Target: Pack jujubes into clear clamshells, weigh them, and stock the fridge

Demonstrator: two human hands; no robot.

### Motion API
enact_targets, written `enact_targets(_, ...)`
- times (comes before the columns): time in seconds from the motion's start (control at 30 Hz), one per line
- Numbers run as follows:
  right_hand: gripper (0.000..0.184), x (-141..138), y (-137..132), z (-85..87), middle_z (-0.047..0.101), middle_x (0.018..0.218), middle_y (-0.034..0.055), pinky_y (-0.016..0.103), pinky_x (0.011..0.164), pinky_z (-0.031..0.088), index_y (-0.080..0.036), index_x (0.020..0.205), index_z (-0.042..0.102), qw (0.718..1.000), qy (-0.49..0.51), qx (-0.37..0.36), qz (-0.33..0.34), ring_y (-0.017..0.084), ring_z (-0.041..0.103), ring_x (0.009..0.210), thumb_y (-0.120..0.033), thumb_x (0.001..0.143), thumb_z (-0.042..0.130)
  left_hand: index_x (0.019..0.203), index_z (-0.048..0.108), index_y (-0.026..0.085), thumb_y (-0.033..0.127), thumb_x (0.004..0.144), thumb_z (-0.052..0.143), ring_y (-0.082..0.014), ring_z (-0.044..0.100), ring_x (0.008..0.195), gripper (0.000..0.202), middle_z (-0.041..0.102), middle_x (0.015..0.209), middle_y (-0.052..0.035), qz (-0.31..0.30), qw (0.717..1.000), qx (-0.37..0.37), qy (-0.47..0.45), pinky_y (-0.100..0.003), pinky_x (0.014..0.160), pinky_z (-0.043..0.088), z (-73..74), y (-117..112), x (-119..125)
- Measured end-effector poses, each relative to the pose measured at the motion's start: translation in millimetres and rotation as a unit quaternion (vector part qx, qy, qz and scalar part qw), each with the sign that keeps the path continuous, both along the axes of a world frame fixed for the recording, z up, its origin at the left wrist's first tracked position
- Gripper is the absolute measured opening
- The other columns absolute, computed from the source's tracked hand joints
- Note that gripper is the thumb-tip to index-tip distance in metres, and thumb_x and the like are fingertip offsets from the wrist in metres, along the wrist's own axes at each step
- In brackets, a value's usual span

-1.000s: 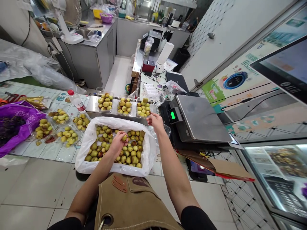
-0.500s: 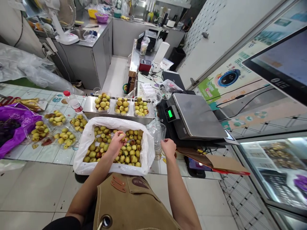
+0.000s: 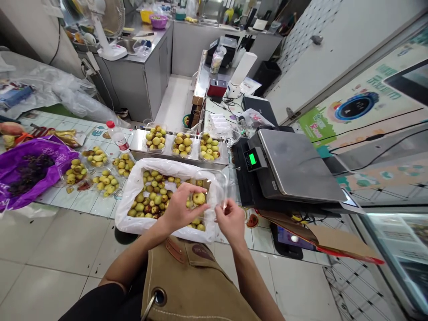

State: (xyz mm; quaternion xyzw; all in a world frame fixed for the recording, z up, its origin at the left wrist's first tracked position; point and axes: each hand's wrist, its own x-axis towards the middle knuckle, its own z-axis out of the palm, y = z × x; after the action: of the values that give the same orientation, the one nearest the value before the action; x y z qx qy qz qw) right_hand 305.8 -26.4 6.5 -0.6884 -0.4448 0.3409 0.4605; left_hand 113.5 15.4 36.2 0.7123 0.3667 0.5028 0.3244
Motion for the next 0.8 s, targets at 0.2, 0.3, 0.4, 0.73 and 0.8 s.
enact_targets(0.2, 0.034, -36, 2, -30.9, 0.039, 0.051, -0.0119, 0.024, 0.036, 0.032, -0.028, 0.069, 0.039, 0.989, 0.142, -0.026, 0.033, 0.010, 0.042, 0.037, -0.038, 0.075, 0.070, 0.113, 0.066, 0.024, 0.034, 0.092, 0.081, -0.0308, 0.062, 0.127, 0.028, 0.076, 0.124, -0.0109, 0.049, 0.987, 0.102, 0.118, -0.054, 0.114, 0.049, -5.1, 4, -14)
enact_targets(0.3, 0.035, -40, 0, -43.8, 0.041, 0.053, -0.0119, 0.024, 0.037, 0.035, -0.029, 0.073, 0.039, 0.987, 0.161, -0.024, 0.000, 0.011, 0.045, 0.038, -0.038, 0.078, 0.072, 0.120, 0.064, 0.022, 0.033, 0.098, 0.072, -0.0286, 0.065, 0.124, 0.026, 0.075, 0.123, -0.0114, 0.126, 0.983, 0.058, 0.116, -0.050, 0.110, 0.052, -14.7, 9, -45)
enact_targets(0.4, 0.034, -41, -1, -50.3, 0.042, 0.058, -0.0116, 0.023, 0.040, 0.038, -0.028, 0.077, 0.040, 0.987, 0.161, -0.001, -0.018, 0.011, 0.047, 0.043, -0.037, 0.080, 0.073, 0.114, 0.065, 0.021, 0.030, 0.101, 0.062, -0.0270, 0.069, 0.110, 0.016, 0.074, 0.112, -0.0103, 0.207, 0.963, -0.028, 0.173, -0.045, 0.102, 0.055, -34.7, 23, -88)
enact_targets(0.73, 0.037, -38, 0, -55.0, 0.047, 0.064, -0.0108, 0.023, 0.041, 0.043, -0.027, 0.085, 0.044, 0.985, 0.170, 0.009, -0.036, 0.010, 0.051, 0.044, -0.046, 0.085, 0.075, 0.150, 0.049, 0.013, 0.051, 0.088, 0.079, -0.0480, 0.044, 0.144, 0.079, 0.046, 0.152, -0.0272, 0.159, 0.822, -0.216, 0.502, -0.059, 0.118, 0.038, -78.5, 62, -109)
enact_targets(0.8, 0.036, -37, -1, -57.3, 0.046, 0.065, -0.0106, 0.023, 0.042, 0.044, -0.026, 0.086, 0.046, 0.987, 0.159, 0.009, -0.034, 0.010, 0.050, 0.045, -0.047, 0.086, 0.075, 0.154, 0.046, 0.014, 0.053, 0.083, 0.083, -0.0533, 0.035, 0.149, 0.089, 0.038, 0.158, -0.0294, 0.159, 0.805, -0.227, 0.524, -0.062, 0.119, 0.035, -75.5, 67, -98)
